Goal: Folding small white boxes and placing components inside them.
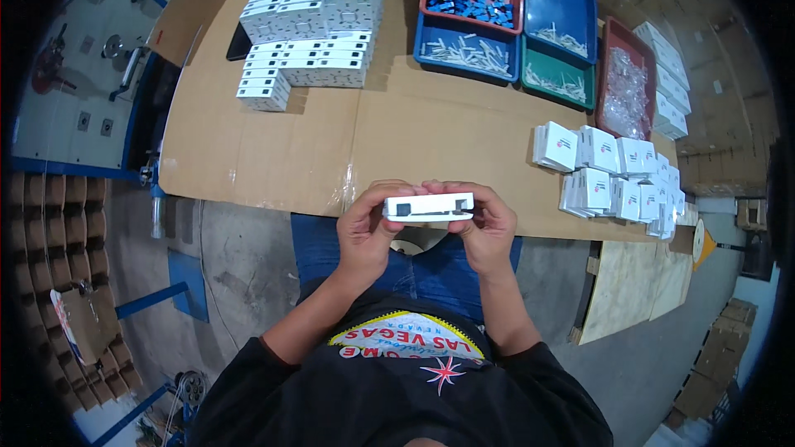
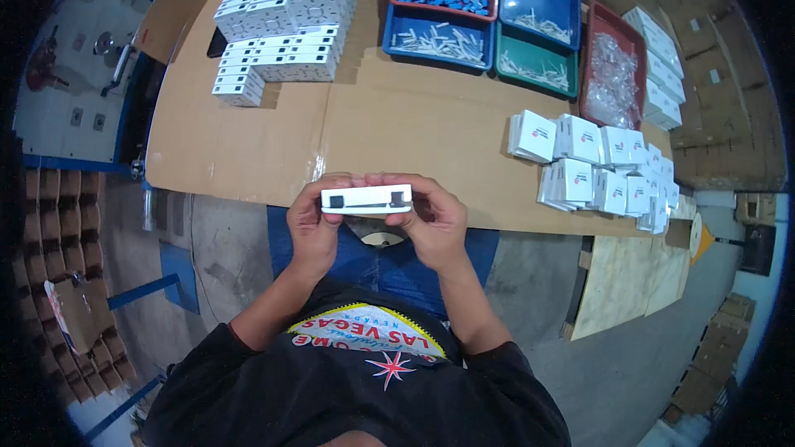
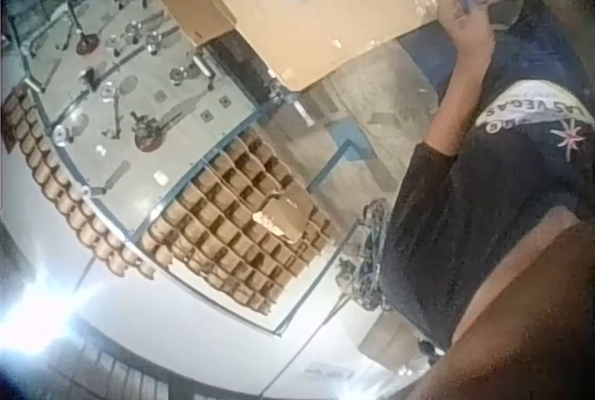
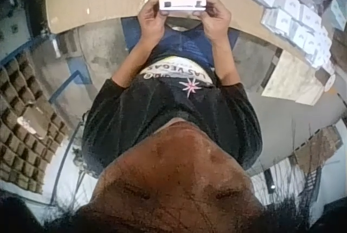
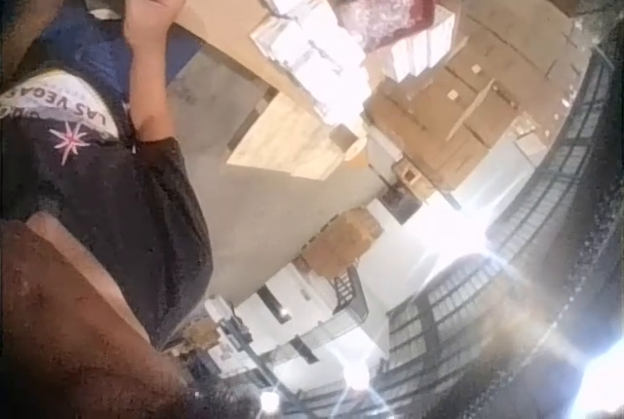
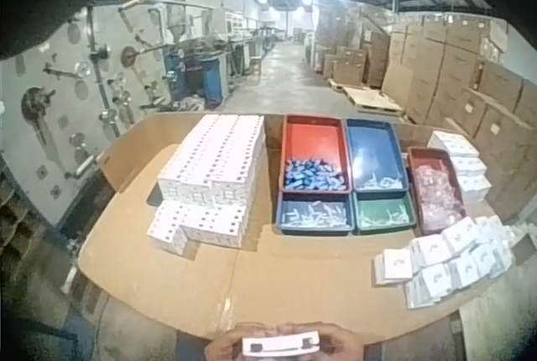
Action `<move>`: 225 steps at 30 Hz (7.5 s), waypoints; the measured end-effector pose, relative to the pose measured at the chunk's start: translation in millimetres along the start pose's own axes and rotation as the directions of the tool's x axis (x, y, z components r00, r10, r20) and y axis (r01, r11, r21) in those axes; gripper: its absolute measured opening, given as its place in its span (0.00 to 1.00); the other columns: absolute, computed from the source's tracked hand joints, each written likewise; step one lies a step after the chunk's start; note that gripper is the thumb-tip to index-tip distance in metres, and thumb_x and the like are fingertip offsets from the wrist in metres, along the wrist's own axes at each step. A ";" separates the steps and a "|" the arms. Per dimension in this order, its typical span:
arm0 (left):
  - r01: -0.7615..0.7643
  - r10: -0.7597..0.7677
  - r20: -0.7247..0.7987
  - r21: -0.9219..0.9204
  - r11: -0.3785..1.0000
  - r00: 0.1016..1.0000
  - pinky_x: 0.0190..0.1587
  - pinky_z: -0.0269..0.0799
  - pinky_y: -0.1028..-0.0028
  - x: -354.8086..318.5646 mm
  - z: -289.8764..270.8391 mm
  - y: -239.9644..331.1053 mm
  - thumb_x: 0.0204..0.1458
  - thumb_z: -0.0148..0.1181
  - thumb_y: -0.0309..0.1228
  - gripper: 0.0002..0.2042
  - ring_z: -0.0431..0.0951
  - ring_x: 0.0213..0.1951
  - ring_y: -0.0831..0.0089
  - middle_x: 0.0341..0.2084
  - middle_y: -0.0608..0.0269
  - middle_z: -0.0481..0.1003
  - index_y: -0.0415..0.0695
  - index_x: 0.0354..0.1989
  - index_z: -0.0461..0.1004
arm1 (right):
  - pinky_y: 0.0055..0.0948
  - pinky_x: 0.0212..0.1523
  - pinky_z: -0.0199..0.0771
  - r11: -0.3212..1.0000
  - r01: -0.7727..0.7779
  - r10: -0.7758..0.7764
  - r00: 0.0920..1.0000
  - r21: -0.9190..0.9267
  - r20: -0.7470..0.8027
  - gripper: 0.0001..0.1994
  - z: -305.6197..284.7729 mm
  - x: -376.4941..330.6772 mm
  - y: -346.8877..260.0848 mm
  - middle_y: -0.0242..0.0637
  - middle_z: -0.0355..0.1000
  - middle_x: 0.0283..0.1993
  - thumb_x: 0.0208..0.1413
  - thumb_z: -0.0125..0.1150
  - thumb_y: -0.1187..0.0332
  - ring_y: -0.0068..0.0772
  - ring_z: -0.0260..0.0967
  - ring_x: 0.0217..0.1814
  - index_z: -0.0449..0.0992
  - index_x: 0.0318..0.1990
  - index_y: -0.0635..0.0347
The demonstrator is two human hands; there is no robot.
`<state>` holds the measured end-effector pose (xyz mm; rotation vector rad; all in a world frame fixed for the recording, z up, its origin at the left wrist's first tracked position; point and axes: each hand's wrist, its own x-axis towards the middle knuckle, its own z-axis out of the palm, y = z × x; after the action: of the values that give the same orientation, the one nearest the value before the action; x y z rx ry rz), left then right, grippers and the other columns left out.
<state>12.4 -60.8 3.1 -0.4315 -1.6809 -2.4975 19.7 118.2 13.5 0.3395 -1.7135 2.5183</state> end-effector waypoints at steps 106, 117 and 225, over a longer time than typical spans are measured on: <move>0.309 -0.315 -0.164 -0.063 0.949 0.935 0.53 0.76 0.73 2.4 -4.7 -5.5 0.57 0.69 0.26 0.20 0.80 0.49 0.73 0.48 0.56 0.79 0.36 0.57 0.74 | 0.29 0.60 0.70 0.984 -0.178 0.177 0.977 0.006 -0.115 0.19 -0.7 -3.0 28.4 0.40 0.73 0.57 0.65 0.62 0.73 0.28 0.70 0.60 0.69 0.60 0.68; 0.057 -0.100 0.150 0.269 0.961 0.984 0.53 0.76 0.71 3.8 -7.7 -3.7 0.54 0.66 0.21 0.19 0.80 0.51 0.69 0.51 0.55 0.80 0.37 0.56 0.75 | 0.37 0.58 0.70 0.725 0.239 -0.133 0.969 -0.646 0.210 0.20 -2.2 31.1 -20.0 0.40 0.79 0.50 0.46 0.77 0.67 0.43 0.75 0.53 0.80 0.48 0.61; 0.112 -0.111 0.066 -0.005 0.994 0.992 0.58 0.72 0.63 6.6 8.9 24.1 0.63 0.61 0.44 0.22 0.78 0.52 0.62 0.48 0.50 0.78 0.35 0.53 0.71 | 0.32 0.55 0.75 0.985 0.161 -0.163 0.986 -0.057 -0.031 0.27 9.0 -6.3 -3.4 0.48 0.75 0.51 0.50 0.78 0.68 0.39 0.76 0.55 0.72 0.55 0.67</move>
<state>13.5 -61.5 29.6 -0.4366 -1.7653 -2.5976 27.8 111.5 18.4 0.4098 -1.6651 2.3454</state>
